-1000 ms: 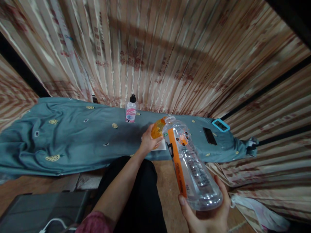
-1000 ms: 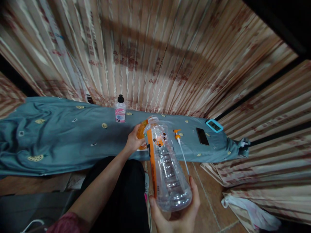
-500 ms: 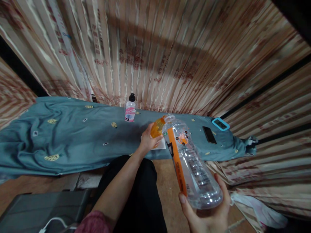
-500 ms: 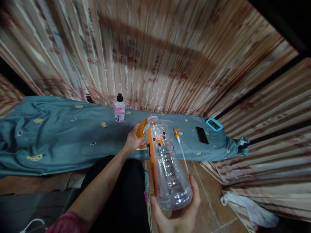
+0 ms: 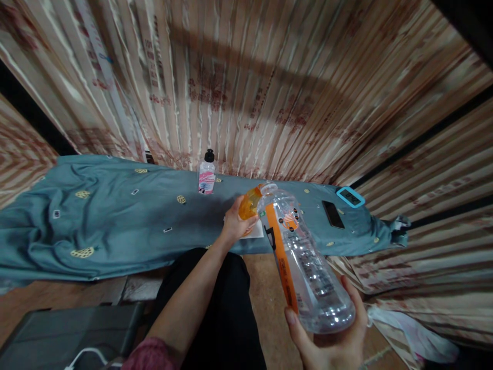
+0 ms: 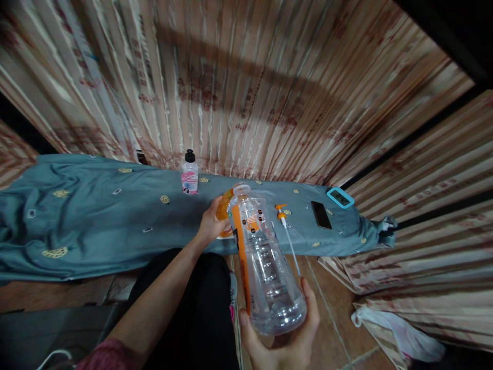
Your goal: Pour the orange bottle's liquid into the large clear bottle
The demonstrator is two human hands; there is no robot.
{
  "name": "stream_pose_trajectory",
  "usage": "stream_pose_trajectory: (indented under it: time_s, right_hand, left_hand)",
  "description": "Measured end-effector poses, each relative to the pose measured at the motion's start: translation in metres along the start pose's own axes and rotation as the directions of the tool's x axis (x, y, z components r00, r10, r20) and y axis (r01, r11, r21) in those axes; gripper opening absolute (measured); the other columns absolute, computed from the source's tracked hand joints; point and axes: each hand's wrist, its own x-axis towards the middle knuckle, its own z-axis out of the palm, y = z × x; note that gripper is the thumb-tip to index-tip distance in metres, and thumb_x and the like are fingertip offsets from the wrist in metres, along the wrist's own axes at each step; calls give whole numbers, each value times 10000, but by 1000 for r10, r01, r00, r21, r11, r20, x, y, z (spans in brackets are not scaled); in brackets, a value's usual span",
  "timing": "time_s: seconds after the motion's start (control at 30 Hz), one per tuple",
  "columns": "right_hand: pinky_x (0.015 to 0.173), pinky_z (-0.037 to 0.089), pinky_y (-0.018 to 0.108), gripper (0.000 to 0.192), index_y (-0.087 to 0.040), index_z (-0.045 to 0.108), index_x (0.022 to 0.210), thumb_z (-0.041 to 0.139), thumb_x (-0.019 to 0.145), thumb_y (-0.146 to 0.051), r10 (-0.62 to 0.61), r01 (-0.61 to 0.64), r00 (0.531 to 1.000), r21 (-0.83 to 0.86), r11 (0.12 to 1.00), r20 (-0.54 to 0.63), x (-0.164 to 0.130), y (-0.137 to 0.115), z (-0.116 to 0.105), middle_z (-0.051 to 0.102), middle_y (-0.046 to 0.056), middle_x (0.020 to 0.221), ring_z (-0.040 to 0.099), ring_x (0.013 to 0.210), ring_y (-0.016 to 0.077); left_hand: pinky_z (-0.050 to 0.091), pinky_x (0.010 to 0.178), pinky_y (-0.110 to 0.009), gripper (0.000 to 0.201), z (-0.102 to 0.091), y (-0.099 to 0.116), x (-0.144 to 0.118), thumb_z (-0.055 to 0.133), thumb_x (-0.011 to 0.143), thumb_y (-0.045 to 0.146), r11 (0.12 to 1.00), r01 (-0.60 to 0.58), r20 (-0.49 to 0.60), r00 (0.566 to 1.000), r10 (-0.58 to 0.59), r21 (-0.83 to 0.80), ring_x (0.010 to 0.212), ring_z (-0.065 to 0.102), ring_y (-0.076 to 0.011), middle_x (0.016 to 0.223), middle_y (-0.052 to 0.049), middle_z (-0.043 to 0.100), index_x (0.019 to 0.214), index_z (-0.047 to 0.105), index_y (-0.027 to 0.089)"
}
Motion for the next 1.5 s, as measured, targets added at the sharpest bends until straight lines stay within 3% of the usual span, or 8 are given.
stream_pose_trajectory:
  time_s: [0.27, 0.47, 0.63, 0.77, 1.03, 1.27, 1.5]
  right_hand:
    - [1168, 310, 655, 1060, -124, 394, 1496, 838, 644, -571, -39, 39, 999, -61, 997, -3, 0, 5, -1, 475, 222, 1462, 458, 1383, 390]
    - [990, 525, 541, 1065, -120, 387, 1504, 820, 650, -587, -43, 42, 999, -106, 993, -6, 1, 12, -2, 536, 214, 1394, 566, 1248, 357]
    - [1129, 378, 613, 1063, -116, 414, 1490, 820, 637, -603, -69, 68, 998, -98, 993, -12, 1, 13, 0, 543, 211, 1390, 554, 1260, 359]
    - [1103, 406, 630, 1061, -134, 385, 1509, 830, 649, -567, -18, 17, 1000, -54, 998, -19, -1, 13, 1, 514, 222, 1428, 532, 1303, 377]
    - [1129, 374, 649, 1055, -116, 402, 1490, 837, 646, -575, -60, 59, 998, -71, 996, -10, 1, 8, 1, 502, 233, 1429, 507, 1333, 386]
    - [1092, 405, 675, 1078, -149, 368, 1512, 824, 647, -602, 33, -32, 999, -73, 997, 5, -1, 3, 1, 480, 231, 1456, 480, 1362, 414]
    - [1101, 374, 688, 1052, -133, 389, 1503, 807, 664, -612, -75, 74, 997, -110, 991, -4, 3, 10, 2, 510, 228, 1416, 515, 1312, 405]
  left_hand:
    - [566, 952, -375, 660, 1, -2, 0, 829, 660, 176, 1000, 4, -7, 1000, -3, 18, 999, 716, -217, 1085, -18, 743, 1264, 569, 240]
    - [579, 906, -360, 625, -2, 2, 0, 818, 672, 192, 1000, 19, 13, 1000, -19, 19, 957, 721, -212, 1063, -21, 745, 1248, 579, 232]
    - [579, 895, -357, 615, -5, 6, 0, 808, 676, 194, 1000, 6, 28, 1000, -7, 20, 958, 716, -216, 1080, -33, 741, 1247, 578, 218]
    - [582, 883, -370, 619, -4, 7, 0, 822, 663, 202, 999, 10, 23, 1000, -11, 35, 930, 722, -222, 1042, -33, 741, 1235, 587, 218]
    - [574, 890, -352, 664, 1, -3, 3, 825, 651, 193, 1000, 8, 26, 1000, -8, 23, 965, 716, -218, 1082, -24, 736, 1257, 557, 230]
    - [558, 871, -339, 624, 2, -6, 5, 801, 658, 181, 999, -32, 40, 999, 33, -8, 926, 700, -204, 1057, -20, 718, 1227, 547, 218]
    - [550, 845, -315, 564, 1, 0, 9, 789, 634, 160, 998, -52, 49, 997, 53, -27, 909, 684, -192, 1043, -11, 696, 1143, 552, 218]
